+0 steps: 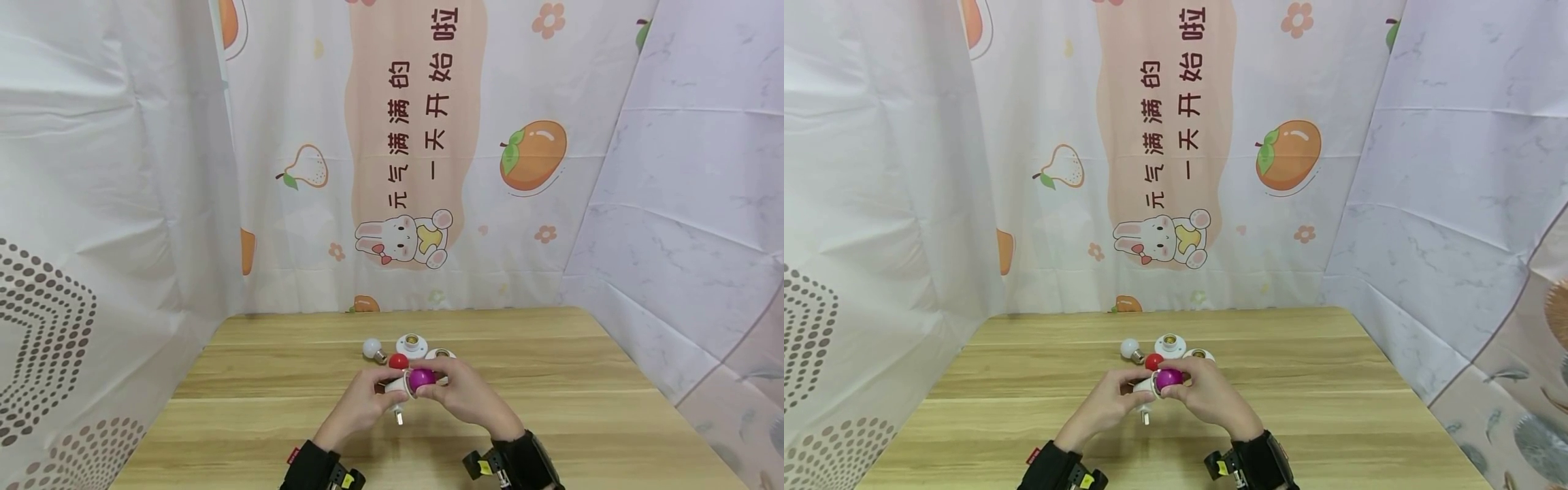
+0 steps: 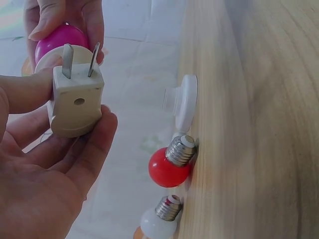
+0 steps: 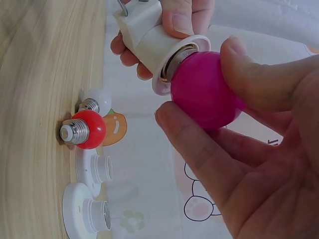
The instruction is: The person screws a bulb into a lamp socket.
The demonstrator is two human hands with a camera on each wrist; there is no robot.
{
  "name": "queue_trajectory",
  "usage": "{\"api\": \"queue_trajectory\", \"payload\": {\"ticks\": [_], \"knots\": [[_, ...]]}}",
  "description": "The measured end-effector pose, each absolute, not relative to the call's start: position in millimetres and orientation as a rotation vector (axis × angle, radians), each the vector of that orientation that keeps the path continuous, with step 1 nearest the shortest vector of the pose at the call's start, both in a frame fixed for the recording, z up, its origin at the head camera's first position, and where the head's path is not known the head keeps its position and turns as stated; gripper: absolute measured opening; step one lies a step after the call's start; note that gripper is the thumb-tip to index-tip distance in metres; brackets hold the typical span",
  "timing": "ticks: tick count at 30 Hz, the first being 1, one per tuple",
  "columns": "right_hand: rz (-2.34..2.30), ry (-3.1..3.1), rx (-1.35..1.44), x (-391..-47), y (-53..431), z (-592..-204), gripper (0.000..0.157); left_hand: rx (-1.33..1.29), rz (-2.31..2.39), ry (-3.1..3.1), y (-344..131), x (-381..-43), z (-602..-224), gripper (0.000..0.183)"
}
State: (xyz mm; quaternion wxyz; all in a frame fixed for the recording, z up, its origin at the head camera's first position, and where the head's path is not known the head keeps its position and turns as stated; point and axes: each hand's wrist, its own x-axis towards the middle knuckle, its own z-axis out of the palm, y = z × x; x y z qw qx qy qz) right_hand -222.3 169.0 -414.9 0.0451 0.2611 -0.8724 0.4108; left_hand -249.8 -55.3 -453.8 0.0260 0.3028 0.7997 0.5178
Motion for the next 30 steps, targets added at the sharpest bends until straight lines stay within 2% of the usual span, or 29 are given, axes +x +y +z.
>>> {"api": "queue_trajectory", "payload": {"ticks": [30], "knots": [[1.259,-2.623,0.836,-223.4,170.2,-418.4,0.036,0.912,1.619,2.440,-52.1,-250.3,-455.9,0.031]]}}
